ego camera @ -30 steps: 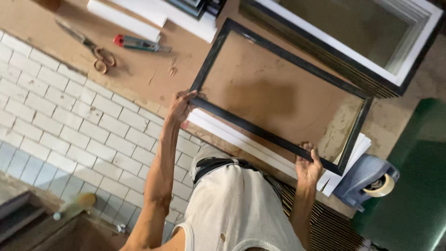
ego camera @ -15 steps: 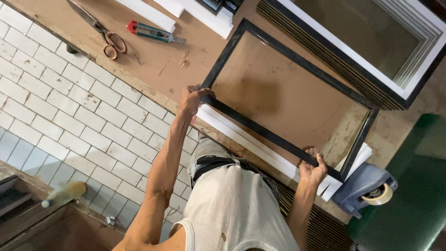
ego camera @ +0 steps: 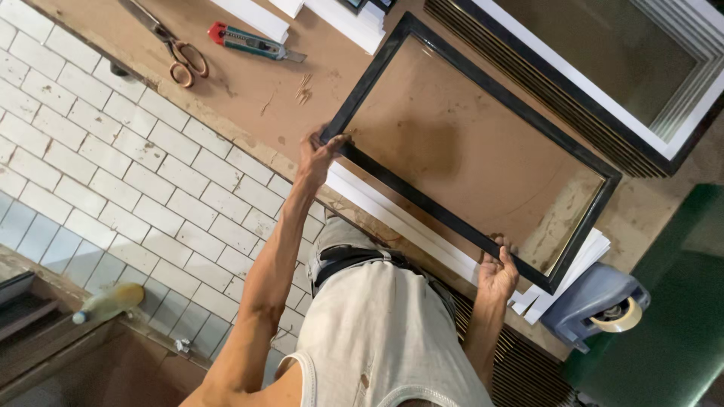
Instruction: The person fits white mat board strips along the inside edges of a black picture frame on a workbench, presses them into place, and uses a tape dispenser to secure the frame edges. They reposition and flip the frame, align the glass and backing, and set the assembled frame aside.
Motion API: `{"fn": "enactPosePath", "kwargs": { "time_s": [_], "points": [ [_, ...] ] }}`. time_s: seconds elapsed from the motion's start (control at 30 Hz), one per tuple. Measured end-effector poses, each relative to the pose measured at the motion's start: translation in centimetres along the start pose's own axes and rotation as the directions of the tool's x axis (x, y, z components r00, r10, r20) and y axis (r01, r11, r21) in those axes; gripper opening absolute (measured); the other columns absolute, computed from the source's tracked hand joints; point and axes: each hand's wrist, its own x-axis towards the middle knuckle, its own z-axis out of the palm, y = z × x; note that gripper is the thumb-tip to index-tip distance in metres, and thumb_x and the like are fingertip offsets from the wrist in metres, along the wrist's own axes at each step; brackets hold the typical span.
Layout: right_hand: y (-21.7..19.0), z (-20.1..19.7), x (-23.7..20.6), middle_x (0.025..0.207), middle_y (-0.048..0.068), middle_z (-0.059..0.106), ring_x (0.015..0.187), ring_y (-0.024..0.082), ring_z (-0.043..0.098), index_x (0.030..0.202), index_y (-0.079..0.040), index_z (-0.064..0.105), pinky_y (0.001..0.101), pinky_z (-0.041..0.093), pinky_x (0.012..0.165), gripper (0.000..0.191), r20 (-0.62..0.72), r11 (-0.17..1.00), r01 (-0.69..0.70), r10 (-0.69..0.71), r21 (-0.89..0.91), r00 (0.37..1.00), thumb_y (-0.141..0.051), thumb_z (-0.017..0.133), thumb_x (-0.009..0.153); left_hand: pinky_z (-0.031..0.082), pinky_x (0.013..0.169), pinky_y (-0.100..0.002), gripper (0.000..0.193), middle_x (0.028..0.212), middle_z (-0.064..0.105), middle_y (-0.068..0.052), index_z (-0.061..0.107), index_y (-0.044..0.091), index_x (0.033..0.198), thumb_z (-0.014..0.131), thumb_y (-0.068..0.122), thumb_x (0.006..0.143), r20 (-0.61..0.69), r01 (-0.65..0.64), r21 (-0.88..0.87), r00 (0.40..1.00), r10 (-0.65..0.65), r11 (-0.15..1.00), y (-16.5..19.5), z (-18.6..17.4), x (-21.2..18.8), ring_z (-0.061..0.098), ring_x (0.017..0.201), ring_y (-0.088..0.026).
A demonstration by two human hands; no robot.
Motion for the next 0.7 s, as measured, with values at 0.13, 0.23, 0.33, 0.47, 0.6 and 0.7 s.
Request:
{"fn": "enactPosePath", "kwargs": {
  "time_s": [0.13, 0.23, 0.33, 0.47, 0.6, 0.7],
  "points": [
    [0.3, 0.4, -0.2, 0.127, 0.022, 0.067, 0.115, 0.034, 0.07, 0.132, 0.005, 0.053, 0.0509, 0.058, 0.106, 0.046, -0.027, 1.0, 0.019, -0.019, -0.001, 0.999, 0.012, 0.065, 0.089, 0.062, 0.071, -0.027, 0.037, 0.095, 0.074, -0.01, 0.058, -0.01, 0.132, 0.067, 0.002, 0.098, -0.045, -0.01, -0.102, 0.999, 0.006, 0.995, -0.2, 0.5, 0.6, 0.072, 0.083, -0.014],
    [0.5, 0.7, -0.4, 0.124, 0.022, 0.067, 0.113, 0.034, 0.072, 0.131, 0.006, 0.053, 0.05, 0.056, 0.103, 0.044, -0.045, 1.0, 0.026, -0.025, 0.004, 0.999, 0.013, 0.063, 0.088, 0.063, 0.074, -0.027, 0.037, 0.093, 0.074, -0.011, 0.059, -0.013, 0.131, 0.067, 0.0, 0.097, -0.042, -0.042, -0.155, 0.998, 0.036, 0.987, -0.2, 0.7, 0.8, 0.071, 0.082, -0.015],
    [0.7, 1.0, -0.5, 0.121, 0.021, 0.068, 0.112, 0.034, 0.073, 0.126, 0.007, 0.056, 0.0503, 0.058, 0.104, 0.039, -0.06, 0.999, 0.042, -0.043, -0.014, 0.997, 0.013, 0.063, 0.088, 0.061, 0.067, -0.026, 0.035, 0.09, 0.074, -0.01, 0.06, -0.011, 0.129, 0.066, 0.0, 0.096, -0.075, -0.006, -0.085, 0.997, -0.001, 0.996, -0.1, 0.9, 0.8, 0.071, 0.077, -0.015],
    [0.8, 1.3, -0.6, 0.118, 0.02, 0.067, 0.112, 0.033, 0.072, 0.121, 0.003, 0.058, 0.0477, 0.061, 0.106, 0.032, -0.051, 0.998, 0.046, -0.048, -0.04, 0.998, 0.012, 0.066, 0.091, 0.056, 0.059, -0.024, 0.033, 0.089, 0.075, -0.008, 0.065, -0.008, 0.128, 0.065, -0.001, 0.095, -0.171, 0.057, 0.037, 0.984, -0.05, 0.998, 0.3, 1.4, 0.7, 0.068, 0.074, -0.012],
    [0.8, 1.2, -0.7, 0.116, 0.02, 0.07, 0.112, 0.032, 0.072, 0.12, 0.005, 0.06, 0.0471, 0.062, 0.103, 0.032, -0.046, 0.998, 0.029, -0.031, -0.05, 0.998, 0.011, 0.065, 0.089, 0.056, 0.056, -0.025, 0.03, 0.087, 0.075, -0.008, 0.066, -0.006, 0.125, 0.065, 0.002, 0.096, -0.219, 0.073, 0.102, 0.974, -0.049, 0.992, 0.7, 1.8, 0.9, 0.071, 0.073, -0.012],
    [0.6, 0.9, -0.7, 0.117, 0.017, 0.072, 0.11, 0.03, 0.072, 0.118, -0.001, 0.06, 0.0475, 0.061, 0.101, 0.035, -0.094, 0.998, 0.035, -0.039, -0.048, 0.995, 0.011, 0.062, 0.086, 0.061, 0.058, -0.028, 0.029, 0.088, 0.075, -0.009, 0.065, -0.007, 0.124, 0.067, 0.001, 0.095, -0.211, 0.059, 0.095, 0.977, -0.038, 0.994, 0.7, 1.7, 1.3, 0.073, 0.075, -0.016]
  ]
}}
